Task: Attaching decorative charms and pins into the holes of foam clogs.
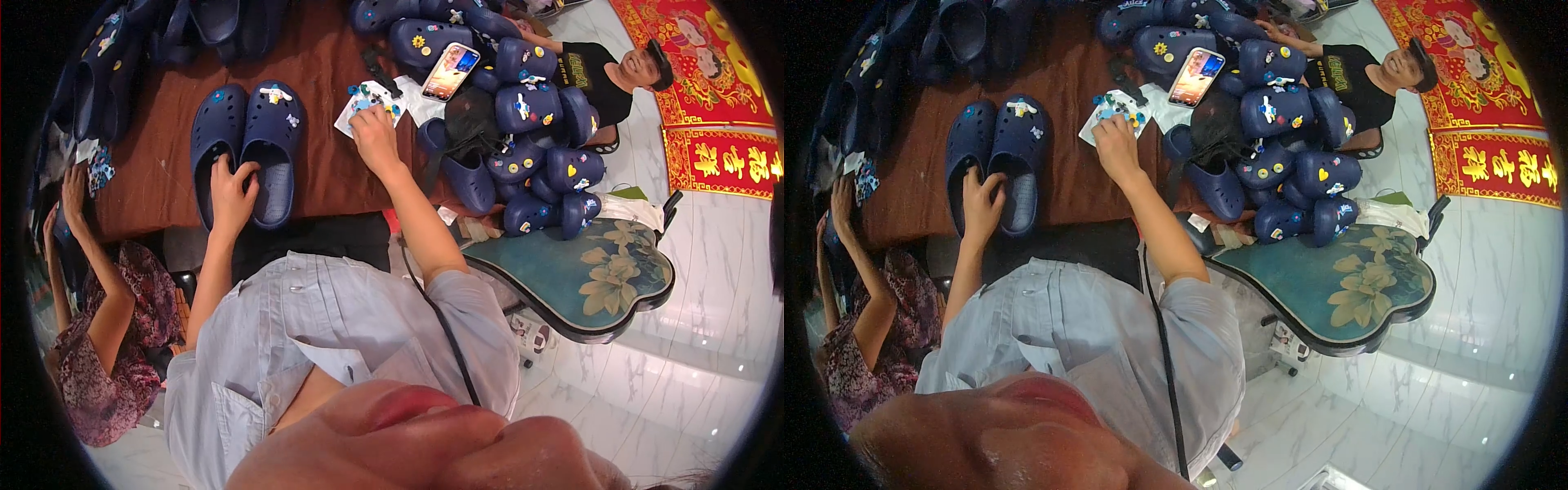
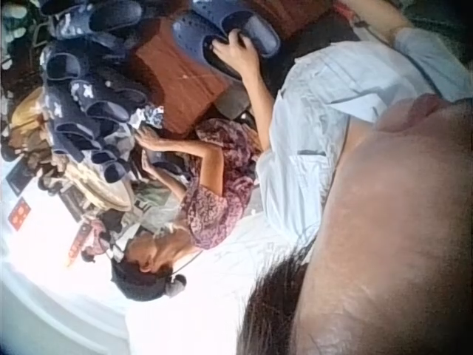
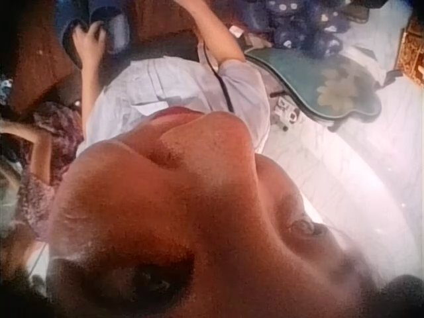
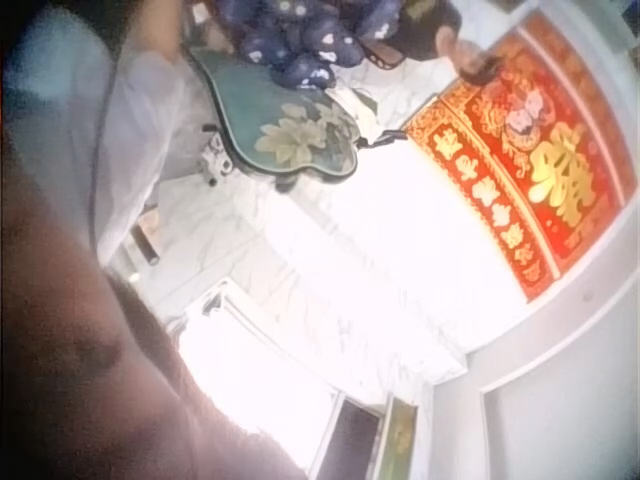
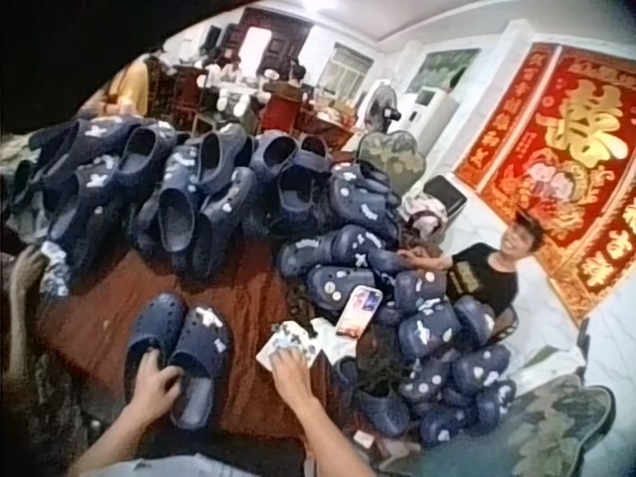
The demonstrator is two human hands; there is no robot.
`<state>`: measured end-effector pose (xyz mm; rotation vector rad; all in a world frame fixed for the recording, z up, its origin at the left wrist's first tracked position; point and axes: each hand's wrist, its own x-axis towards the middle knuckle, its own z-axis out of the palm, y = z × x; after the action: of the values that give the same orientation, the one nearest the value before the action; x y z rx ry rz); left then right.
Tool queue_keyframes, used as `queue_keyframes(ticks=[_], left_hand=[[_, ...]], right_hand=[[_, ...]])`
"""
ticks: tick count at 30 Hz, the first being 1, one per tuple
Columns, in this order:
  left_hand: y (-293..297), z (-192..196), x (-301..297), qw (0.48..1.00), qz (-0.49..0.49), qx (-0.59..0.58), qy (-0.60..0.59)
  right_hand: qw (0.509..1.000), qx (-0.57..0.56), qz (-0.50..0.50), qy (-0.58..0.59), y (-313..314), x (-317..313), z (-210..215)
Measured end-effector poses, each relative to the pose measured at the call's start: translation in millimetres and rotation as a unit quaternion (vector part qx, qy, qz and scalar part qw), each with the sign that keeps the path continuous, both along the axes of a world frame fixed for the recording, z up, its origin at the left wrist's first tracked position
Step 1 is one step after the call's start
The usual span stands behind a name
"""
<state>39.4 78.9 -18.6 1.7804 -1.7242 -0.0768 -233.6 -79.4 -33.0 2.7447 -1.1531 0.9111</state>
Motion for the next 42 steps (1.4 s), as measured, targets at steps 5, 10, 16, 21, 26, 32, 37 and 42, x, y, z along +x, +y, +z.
queue_keyframes(ticks=[5,10,16,21,26,32,37,42], left_hand=[[-1,-3,-1,1.000,-0.006,-0.006,0.007],[-12,-4,0,1.000,-0.012,-0.011,0.016],[1,9,6,1.000,0.006,-0.012,0.016],[27,34,12,0.998,-0.054,-0.019,0.032],[35,124,44,0.967,-0.019,-0.072,0.242],[0,179,181,0.882,0.112,-0.214,0.405],[-26,210,270,0.840,0.228,-0.274,0.408],[-35,212,313,0.787,0.201,-0.326,0.483]], right_hand=[[0.999,0.001,-0.011,-0.036,-3,0,1],[0.993,0.000,-0.032,-0.113,-14,3,11],[0.995,0.031,-0.035,-0.084,-16,8,19],[0.997,0.032,-0.065,-0.011,-9,-3,6],[0.992,0.117,-0.028,-0.036,-13,-14,4],[0.998,0.044,0.013,-0.032,-28,-2,-5],[1.000,-0.014,0.010,-0.011,-32,-8,-11],[0.999,-0.003,0.017,0.047,-21,-16,-5]])
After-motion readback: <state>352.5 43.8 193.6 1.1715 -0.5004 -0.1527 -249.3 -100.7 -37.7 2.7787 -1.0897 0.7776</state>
